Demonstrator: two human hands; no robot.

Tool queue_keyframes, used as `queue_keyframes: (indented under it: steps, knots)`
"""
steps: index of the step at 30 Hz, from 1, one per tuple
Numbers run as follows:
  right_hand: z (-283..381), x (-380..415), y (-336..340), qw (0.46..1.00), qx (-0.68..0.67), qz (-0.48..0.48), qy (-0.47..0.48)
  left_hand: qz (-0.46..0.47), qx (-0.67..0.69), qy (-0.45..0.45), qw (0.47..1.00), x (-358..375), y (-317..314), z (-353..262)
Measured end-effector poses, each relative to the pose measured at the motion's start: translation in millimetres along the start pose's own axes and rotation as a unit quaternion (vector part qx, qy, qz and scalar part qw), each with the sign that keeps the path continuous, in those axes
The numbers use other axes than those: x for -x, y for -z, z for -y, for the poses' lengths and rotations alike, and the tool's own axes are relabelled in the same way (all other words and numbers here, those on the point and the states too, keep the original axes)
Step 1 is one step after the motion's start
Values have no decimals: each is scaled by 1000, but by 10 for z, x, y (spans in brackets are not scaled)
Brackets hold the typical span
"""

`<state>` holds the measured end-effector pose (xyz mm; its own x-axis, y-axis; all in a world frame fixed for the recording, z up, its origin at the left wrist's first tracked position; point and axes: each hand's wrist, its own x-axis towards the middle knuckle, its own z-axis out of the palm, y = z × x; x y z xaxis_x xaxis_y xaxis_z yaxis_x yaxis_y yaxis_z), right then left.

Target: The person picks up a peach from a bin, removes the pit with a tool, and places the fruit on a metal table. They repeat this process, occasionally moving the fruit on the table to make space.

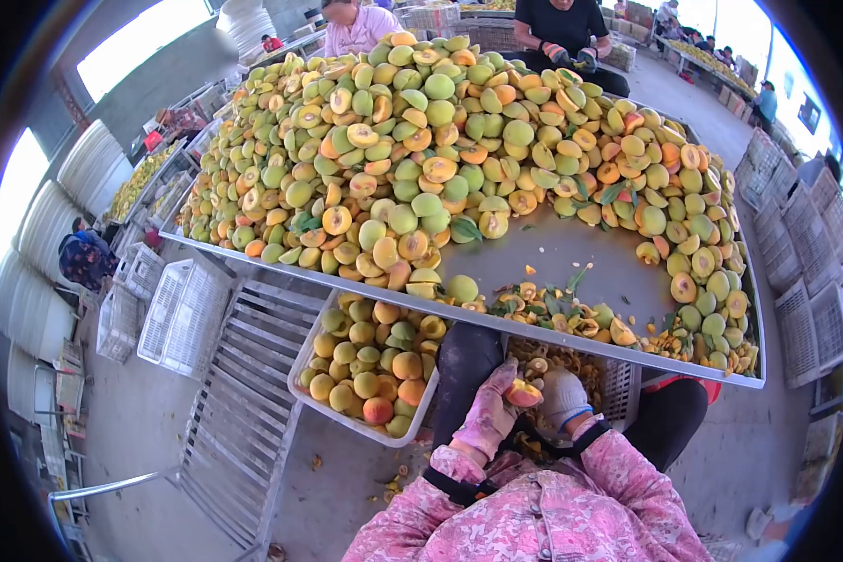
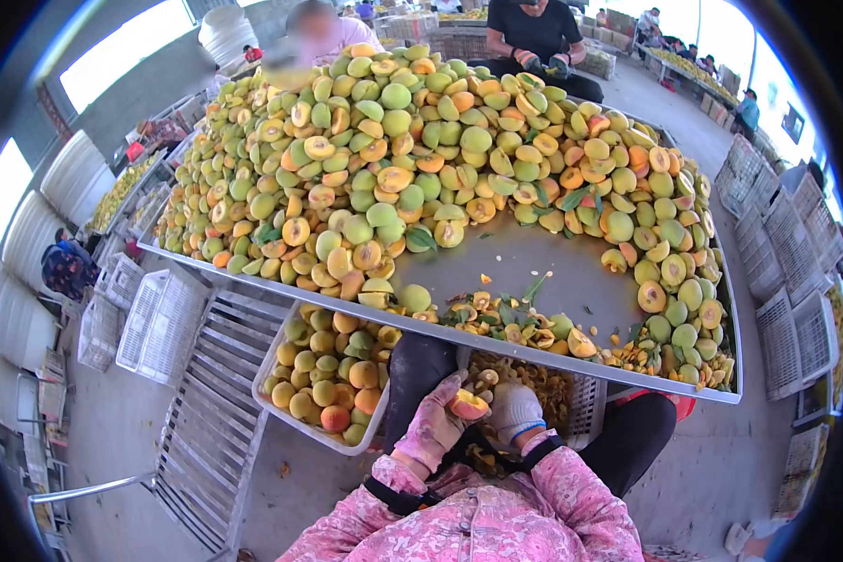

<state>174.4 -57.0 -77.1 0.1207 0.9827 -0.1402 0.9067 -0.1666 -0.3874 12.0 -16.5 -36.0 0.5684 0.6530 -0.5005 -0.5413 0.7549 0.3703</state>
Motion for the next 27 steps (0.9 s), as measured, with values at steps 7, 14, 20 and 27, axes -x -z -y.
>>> queue_keyframes:
  steps: [7,14,20,27]
  knots:
    - [-404,306,-247,987,-108,61,-101,11,47,-298,953,288,205,-806]
    - [83,418,256,932,-293,132,-167,-176,-196,-343,901,-368,1804,-1463]
    - [460,-158,1015,950,-264,131,-104,-219,-28,-318,922,-565,1061,-1809]
    - [973,-1669,1292,990,-128,49,30,-201,-45,-292,934,-464,1292,-1567]
